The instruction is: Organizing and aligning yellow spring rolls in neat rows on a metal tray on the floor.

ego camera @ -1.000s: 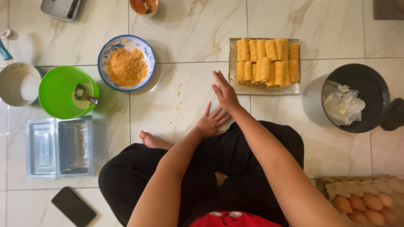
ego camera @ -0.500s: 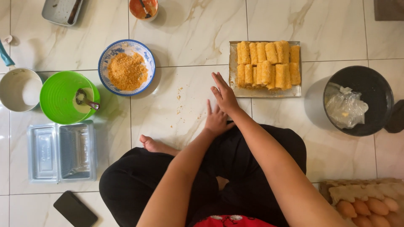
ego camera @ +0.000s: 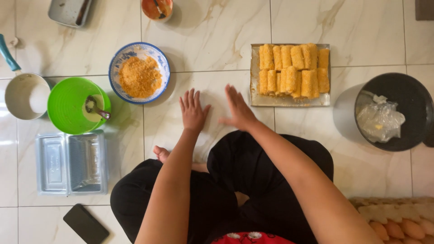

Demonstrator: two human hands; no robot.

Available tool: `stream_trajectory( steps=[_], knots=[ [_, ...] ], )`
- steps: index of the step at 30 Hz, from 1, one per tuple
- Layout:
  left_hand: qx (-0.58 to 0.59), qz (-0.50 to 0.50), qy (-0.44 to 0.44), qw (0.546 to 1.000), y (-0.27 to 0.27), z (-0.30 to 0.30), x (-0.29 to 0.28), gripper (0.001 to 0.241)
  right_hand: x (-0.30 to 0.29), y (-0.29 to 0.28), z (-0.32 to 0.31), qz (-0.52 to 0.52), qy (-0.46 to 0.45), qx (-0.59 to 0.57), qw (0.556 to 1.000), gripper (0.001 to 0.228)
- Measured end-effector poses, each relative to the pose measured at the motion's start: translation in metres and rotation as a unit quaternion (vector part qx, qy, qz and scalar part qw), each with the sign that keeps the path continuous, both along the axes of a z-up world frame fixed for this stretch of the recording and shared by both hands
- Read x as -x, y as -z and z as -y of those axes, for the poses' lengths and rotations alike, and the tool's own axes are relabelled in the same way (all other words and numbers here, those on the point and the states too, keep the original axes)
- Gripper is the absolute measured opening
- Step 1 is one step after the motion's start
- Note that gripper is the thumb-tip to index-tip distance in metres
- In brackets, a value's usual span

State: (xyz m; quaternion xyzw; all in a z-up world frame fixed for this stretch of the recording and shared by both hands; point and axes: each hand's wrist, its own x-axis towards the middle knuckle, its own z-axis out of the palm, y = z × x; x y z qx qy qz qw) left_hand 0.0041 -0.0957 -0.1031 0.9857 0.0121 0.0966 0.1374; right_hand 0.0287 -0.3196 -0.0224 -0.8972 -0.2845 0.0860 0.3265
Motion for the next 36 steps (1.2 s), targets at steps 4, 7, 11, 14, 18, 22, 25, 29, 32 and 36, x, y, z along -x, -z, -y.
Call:
stream_trajectory(
  steps=[4,7,11,14,18,22,25,29,32,36],
  knots=[
    [0.036,0.010,-0.010,0.999,-0.022,-0.041,0.013,0.063,0.028,0.008,-0.028,0.019,-0.127,0.133,0.983,0.147],
    [0.069,0.051,-0.024,0.996,-0.022,-0.061,0.018,0.053,0.033,0.009,-0.067,0.019,-0.151,0.152,0.976,0.145],
    [0.150,0.077,-0.062,0.984,0.010,-0.072,0.009,0.044,-0.009,0.022,-0.117,0.053,-0.046,0.110,0.992,0.142],
    [0.203,0.070,-0.105,0.971,-0.003,-0.067,0.013,0.037,-0.043,0.046,-0.132,0.063,0.015,0.071,0.995,0.137],
    [0.270,0.082,-0.157,0.946,-0.043,-0.062,0.004,0.028,-0.091,0.058,-0.127,0.045,-0.019,0.046,0.998,0.130],
    [0.317,0.092,-0.196,0.923,-0.068,-0.057,-0.006,0.026,-0.125,0.054,-0.089,0.092,-0.024,0.020,0.995,0.095],
    [0.357,0.049,-0.224,0.906,-0.077,-0.052,-0.008,0.022,-0.132,0.066,-0.080,0.072,-0.020,0.078,0.994,0.091],
    [0.420,0.041,-0.266,0.867,-0.078,-0.052,-0.009,0.020,-0.110,0.069,-0.121,0.142,-0.120,0.039,0.982,0.078],
    [0.457,0.038,-0.316,0.830,-0.070,-0.058,-0.008,0.019,-0.078,0.064,-0.143,0.175,-0.191,-0.018,0.966,0.074],
    [0.500,0.085,-0.411,0.757,-0.025,-0.072,-0.003,0.026,-0.035,0.064,-0.140,0.156,-0.249,-0.078,0.953,0.070]
  ],
)
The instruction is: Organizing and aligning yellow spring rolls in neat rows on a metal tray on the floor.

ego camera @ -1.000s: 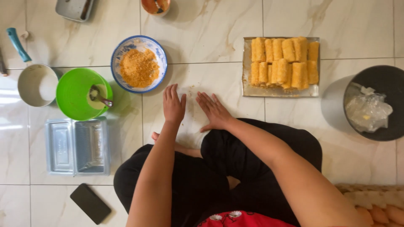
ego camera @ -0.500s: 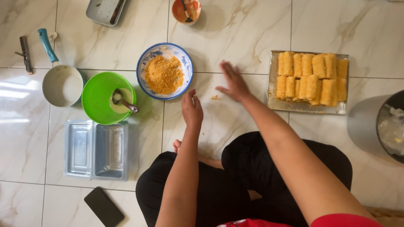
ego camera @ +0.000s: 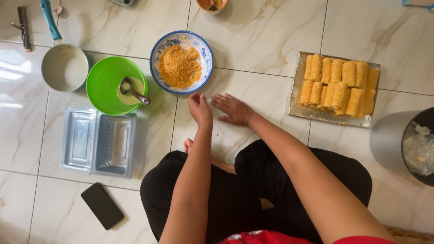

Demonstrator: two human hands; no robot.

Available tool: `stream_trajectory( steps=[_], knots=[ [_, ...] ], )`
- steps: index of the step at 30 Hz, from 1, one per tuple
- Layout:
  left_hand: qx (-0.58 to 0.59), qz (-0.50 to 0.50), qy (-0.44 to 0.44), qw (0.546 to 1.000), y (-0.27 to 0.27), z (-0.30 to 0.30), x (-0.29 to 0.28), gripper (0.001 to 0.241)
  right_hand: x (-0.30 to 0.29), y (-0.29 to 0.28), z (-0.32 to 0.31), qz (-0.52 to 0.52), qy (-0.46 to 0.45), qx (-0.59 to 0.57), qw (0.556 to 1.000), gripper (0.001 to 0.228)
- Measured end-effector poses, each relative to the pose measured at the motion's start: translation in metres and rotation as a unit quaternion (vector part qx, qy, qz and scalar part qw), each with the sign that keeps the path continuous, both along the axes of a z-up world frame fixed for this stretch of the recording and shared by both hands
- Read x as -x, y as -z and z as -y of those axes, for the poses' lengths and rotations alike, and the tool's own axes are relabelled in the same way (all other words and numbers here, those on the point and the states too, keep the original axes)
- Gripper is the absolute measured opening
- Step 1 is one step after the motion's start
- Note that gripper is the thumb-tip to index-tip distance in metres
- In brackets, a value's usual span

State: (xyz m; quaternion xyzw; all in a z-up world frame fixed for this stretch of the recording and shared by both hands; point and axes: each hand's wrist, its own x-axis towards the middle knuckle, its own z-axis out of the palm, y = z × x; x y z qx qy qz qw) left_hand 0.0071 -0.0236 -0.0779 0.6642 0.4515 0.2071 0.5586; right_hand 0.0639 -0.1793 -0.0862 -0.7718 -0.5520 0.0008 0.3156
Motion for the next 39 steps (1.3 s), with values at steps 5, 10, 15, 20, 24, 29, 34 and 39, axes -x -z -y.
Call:
stream_trajectory(
  steps=[5,10,15,20,24,29,34,39],
  knots=[
    [0.208,0.095,-0.129,0.965,-0.006,-0.022,-0.014,0.075,0.031,-0.010,0.020,-0.042,-0.012,0.067,0.997,0.072],
    [0.327,0.174,-0.143,0.918,-0.031,-0.041,-0.022,0.076,0.012,0.002,0.064,-0.056,0.106,-0.017,0.993,0.064],
    [0.394,0.299,-0.122,0.860,0.003,-0.074,-0.039,0.069,-0.010,-0.005,0.105,-0.091,0.319,0.035,0.943,0.073],
    [0.409,0.367,-0.090,0.831,0.093,-0.116,-0.063,0.060,-0.002,-0.012,0.079,-0.058,0.278,0.075,0.956,0.083],
    [0.364,0.393,-0.099,0.839,0.074,-0.116,-0.058,0.055,0.004,0.000,0.051,-0.046,0.196,0.089,0.975,0.086],
    [0.336,0.324,-0.221,0.856,0.089,-0.124,-0.030,0.045,0.026,-0.001,0.017,-0.057,0.089,0.096,0.990,0.085],
    [0.333,0.313,-0.249,0.854,0.056,-0.112,-0.027,0.036,0.057,-0.012,0.011,-0.042,0.008,0.117,0.992,0.079],
    [0.278,0.239,-0.158,0.917,0.038,-0.096,-0.024,0.032,0.110,-0.019,0.021,0.135,-0.094,0.085,0.983,0.056]
  ],
)
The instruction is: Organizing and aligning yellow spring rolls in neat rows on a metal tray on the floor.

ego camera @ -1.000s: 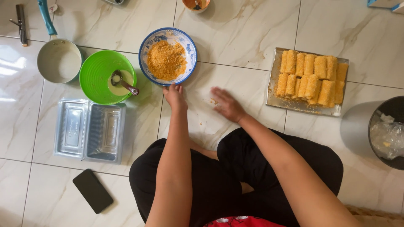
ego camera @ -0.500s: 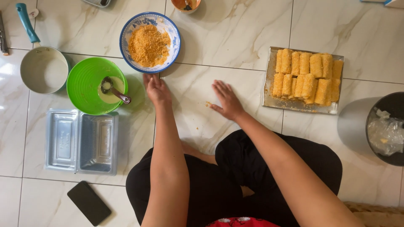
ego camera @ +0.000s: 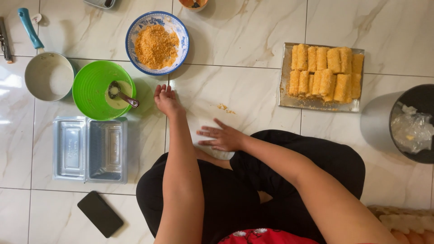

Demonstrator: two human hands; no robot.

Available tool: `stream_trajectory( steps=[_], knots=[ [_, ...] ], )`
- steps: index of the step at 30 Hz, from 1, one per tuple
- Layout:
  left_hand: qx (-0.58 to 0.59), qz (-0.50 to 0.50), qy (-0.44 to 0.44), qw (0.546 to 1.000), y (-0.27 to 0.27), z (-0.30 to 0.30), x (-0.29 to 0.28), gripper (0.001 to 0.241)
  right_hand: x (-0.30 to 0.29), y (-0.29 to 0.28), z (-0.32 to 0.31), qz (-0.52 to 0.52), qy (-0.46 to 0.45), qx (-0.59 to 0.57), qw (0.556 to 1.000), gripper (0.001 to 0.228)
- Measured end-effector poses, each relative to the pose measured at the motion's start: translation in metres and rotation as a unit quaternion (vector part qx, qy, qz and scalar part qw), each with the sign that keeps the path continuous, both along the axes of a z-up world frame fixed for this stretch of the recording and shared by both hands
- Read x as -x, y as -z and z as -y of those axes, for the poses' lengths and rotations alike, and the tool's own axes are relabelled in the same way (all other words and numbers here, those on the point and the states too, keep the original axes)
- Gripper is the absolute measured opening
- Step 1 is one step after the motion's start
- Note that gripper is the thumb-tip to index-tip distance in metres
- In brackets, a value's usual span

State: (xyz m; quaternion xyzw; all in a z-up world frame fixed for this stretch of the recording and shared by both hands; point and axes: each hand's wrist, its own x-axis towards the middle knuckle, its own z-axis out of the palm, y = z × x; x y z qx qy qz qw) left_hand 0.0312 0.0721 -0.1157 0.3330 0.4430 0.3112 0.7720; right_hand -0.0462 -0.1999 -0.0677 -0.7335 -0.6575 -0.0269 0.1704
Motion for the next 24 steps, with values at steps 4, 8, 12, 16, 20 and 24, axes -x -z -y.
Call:
stream_trajectory(
  steps=[4,8,12,16,20,24],
  knots=[
    [-0.064,-0.038,0.047,0.996,-0.012,0.025,0.009,0.032,-0.035,-0.034,-0.010,-0.152,0.144,0.235,0.949,0.047],
    [-0.253,-0.097,0.145,0.951,-0.038,0.047,0.016,0.028,-0.068,-0.027,0.014,-0.055,0.229,0.188,0.953,0.055],
    [-0.299,-0.200,0.218,0.907,-0.056,0.058,0.021,0.027,-0.075,-0.015,0.069,-0.121,0.263,0.078,0.954,0.100],
    [-0.300,-0.232,0.241,0.893,-0.055,0.064,0.015,0.027,-0.079,-0.010,0.089,-0.113,0.225,0.153,0.955,0.125],
    [-0.340,-0.222,0.250,0.879,-0.044,0.067,0.014,0.026,-0.098,-0.007,0.041,-0.135,0.228,0.139,0.954,0.137],
    [-0.334,-0.210,0.248,0.885,-0.058,0.073,0.010,0.026,-0.115,-0.004,-0.017,-0.143,0.214,0.126,0.958,0.129]
  ],
)
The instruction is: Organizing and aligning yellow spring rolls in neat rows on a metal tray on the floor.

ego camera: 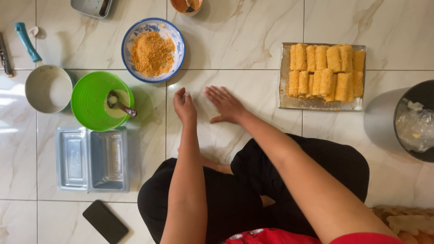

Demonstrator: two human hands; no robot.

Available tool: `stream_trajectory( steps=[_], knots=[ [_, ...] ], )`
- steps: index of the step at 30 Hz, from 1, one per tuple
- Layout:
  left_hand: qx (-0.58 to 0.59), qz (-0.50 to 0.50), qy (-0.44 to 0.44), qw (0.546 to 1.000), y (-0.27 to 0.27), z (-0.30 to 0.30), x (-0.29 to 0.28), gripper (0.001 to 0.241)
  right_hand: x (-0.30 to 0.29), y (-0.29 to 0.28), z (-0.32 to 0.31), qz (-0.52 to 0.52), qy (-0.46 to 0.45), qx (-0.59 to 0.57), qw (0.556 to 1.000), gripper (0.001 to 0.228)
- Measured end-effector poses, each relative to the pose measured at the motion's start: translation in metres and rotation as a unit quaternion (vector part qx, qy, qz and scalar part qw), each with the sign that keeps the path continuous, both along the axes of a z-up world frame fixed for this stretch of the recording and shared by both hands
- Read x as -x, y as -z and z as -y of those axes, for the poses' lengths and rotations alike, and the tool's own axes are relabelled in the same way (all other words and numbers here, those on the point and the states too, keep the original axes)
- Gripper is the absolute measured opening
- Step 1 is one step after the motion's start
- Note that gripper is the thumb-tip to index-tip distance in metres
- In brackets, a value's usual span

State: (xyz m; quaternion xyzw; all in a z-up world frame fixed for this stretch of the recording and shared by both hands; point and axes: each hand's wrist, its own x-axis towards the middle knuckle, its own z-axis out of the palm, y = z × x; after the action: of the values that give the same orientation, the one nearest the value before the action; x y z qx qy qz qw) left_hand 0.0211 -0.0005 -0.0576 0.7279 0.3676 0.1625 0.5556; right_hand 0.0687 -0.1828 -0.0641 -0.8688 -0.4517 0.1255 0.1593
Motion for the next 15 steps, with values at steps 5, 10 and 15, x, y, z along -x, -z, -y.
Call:
stream_trajectory(
  steps=[5,10,15],
  knots=[
    [-0.089,0.007,0.061,0.994,0.016,-0.005,-0.003,0.035,0.012,0.006,-0.022,-0.046,0.024,-0.036,0.998,0.110],
    [-0.189,-0.092,0.183,0.961,0.022,0.012,0.009,0.064,0.007,-0.002,0.036,-0.018,0.195,-0.206,0.959,0.080],
    [-0.270,-0.119,0.285,0.912,0.022,0.048,0.026,0.080,-0.017,0.024,0.116,0.028,0.378,-0.087,0.921,0.085]
  ],
)
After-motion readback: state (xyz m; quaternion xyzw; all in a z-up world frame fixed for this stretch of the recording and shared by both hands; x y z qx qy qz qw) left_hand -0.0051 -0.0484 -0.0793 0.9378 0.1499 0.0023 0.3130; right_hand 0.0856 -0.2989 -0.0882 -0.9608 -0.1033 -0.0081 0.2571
